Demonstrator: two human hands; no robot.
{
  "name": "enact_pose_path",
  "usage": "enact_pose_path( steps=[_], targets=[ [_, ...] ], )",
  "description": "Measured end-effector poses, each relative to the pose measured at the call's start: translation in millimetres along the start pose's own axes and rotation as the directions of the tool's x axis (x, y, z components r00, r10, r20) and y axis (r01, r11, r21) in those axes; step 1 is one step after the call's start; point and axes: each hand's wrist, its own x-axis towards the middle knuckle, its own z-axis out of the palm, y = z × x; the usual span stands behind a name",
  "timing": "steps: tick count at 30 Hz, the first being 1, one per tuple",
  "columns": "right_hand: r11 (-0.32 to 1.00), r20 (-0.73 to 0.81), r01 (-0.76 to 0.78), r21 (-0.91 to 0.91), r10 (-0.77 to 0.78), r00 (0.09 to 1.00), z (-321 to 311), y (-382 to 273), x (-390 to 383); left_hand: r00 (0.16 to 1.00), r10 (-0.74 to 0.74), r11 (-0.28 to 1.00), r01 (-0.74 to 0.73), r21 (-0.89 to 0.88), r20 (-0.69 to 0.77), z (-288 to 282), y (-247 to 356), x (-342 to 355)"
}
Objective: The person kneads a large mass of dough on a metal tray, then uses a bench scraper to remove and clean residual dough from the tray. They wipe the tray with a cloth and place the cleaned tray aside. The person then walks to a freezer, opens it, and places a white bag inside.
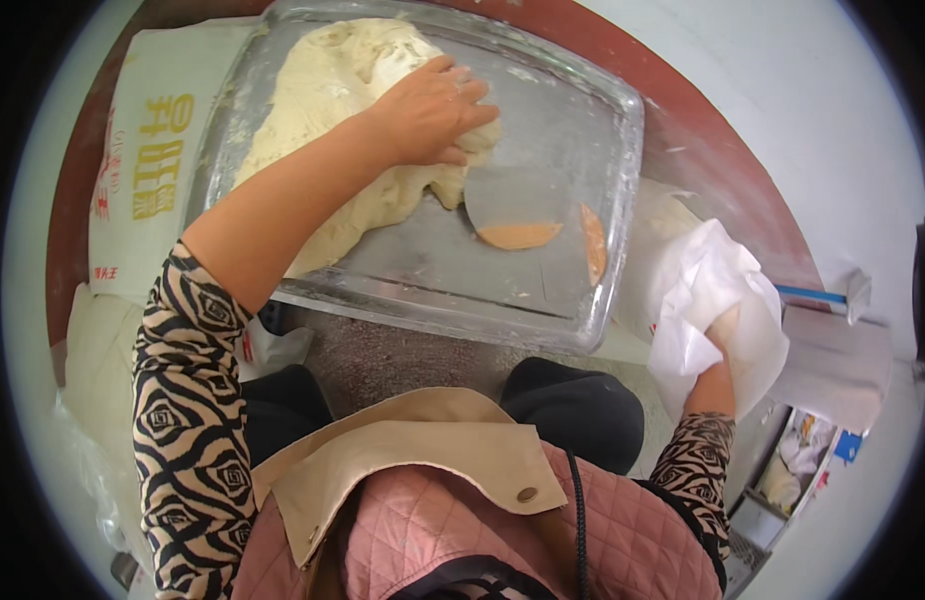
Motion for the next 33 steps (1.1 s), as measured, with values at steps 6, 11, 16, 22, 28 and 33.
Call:
enact_pose_path(
  steps=[6, 11, 16, 22, 28, 33],
  targets=[
    [0.996, -0.112, -0.007, 0.085, 0.017, 0.994, 42, 1, -3, 0.993, -0.054, 0.963, 0.08, 0.259, -0.105, 3, 19, 22],
    [0.99, -0.221, 0.054, 0.132, -0.023, 0.975, 69, 9, -21, 0.956, 0.033, 0.99, -0.072, 0.123, 0.29, -3, 14, 50],
    [0.946, -0.463, 0.299, 0.122, -0.212, 0.861, 72, 58, -51, 0.892, -0.023, 0.996, -0.016, 0.084, 0.452, -17, 6, 46],
    [-0.454, 0.035, 0.101, 0.885, 0.283, 0.959, 15, 73, -113, 0.999, 0.005, 0.976, 0.006, -0.218, 0.047, -8, -1, -12],
    [-0.606, -0.193, 0.269, 0.748, 0.189, 0.963, -107, -63, -172, 0.833, -0.533, 0.846, 0.527, -0.082, -0.146, -2, -95, 45],
    [-0.718, -0.64, 0.269, 0.642, -0.309, 0.703, -238, -220, -134, 0.725, -0.57, 0.695, 0.677, -0.243, 0.386, -9, -118, 10]
  ],
)
